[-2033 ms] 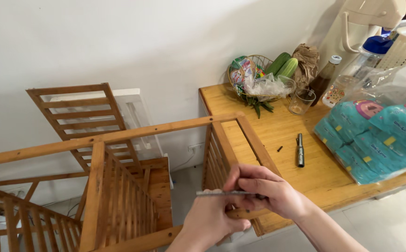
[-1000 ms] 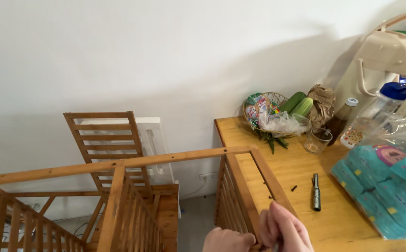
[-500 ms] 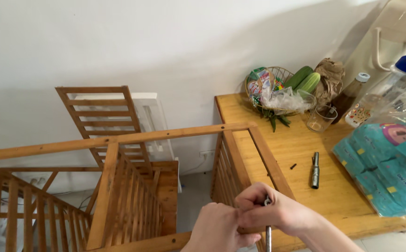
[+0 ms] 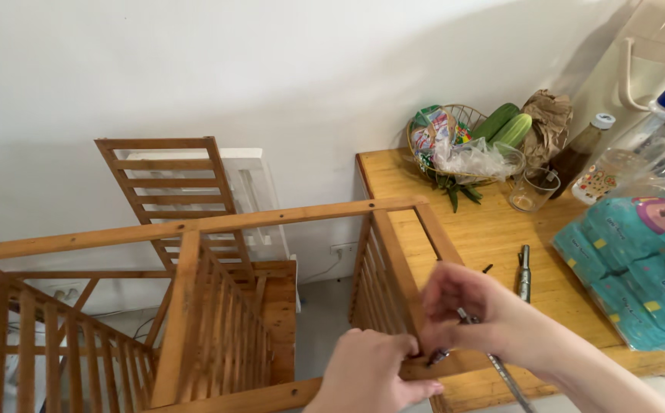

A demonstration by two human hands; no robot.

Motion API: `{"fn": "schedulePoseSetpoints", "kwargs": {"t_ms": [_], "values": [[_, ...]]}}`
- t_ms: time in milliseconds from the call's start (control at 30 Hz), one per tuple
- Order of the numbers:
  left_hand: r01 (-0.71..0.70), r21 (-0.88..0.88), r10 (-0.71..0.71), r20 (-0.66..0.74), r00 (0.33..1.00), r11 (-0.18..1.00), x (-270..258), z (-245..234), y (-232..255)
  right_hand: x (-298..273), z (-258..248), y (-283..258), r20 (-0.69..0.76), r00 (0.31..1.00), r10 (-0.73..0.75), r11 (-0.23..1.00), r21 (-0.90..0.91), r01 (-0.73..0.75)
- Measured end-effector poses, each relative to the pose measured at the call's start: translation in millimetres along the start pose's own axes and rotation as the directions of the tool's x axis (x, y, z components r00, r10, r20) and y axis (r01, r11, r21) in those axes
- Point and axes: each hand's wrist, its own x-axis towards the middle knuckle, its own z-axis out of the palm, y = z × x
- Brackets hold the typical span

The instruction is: The person uses a hex key to tighten screws into a wooden chair frame. They repeatedly insert screws into pre-drilled holes and turn the tool to secure the joints. The chair remains partially assembled on the floor throughout the clip.

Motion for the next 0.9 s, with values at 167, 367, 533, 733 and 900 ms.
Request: {"fn": "schedulePoseSetpoints", "kwargs": {"t_ms": [167, 367, 533, 733, 900], "values": [[-0.075, 0.186, 0.068, 0.041, 0.997, 0.98, 6.2, 16.6, 3.0, -18.0, 34.2, -23.4, -0.265, 0.908, 0.325, 0.941, 0.181, -0.285], [-0.035, 0.171, 0.067, -0.18, 0.981, 0.985, -0.9, 31.1, 14.8, -15.3, 63.6, -32.6, -0.561, 0.695, 0.449, 0.889, 0.36, -0.283], [-0.025, 0.113, 0.026, -0.012, 1.0, 0.993, -5.2, 15.1, 11.2, -3.7, 69.8, -31.0, -0.498, 0.821, 0.279, 0.958, 0.078, -0.277], [-0.035, 0.06, 0.042, -0.119, 0.992, 0.998, -9.5, 5.2, 7.2, -12.8, 66.5, -29.4, -0.271, 0.958, 0.092, 0.903, -0.383, -0.195], [-0.034, 0.059, 0.041, -0.111, 0.993, 0.998, -9.2, 7.6, 8.7, -12.1, 44.2, -36.3, 0.087, 0.995, 0.053, 0.84, -0.543, 0.003]]}}
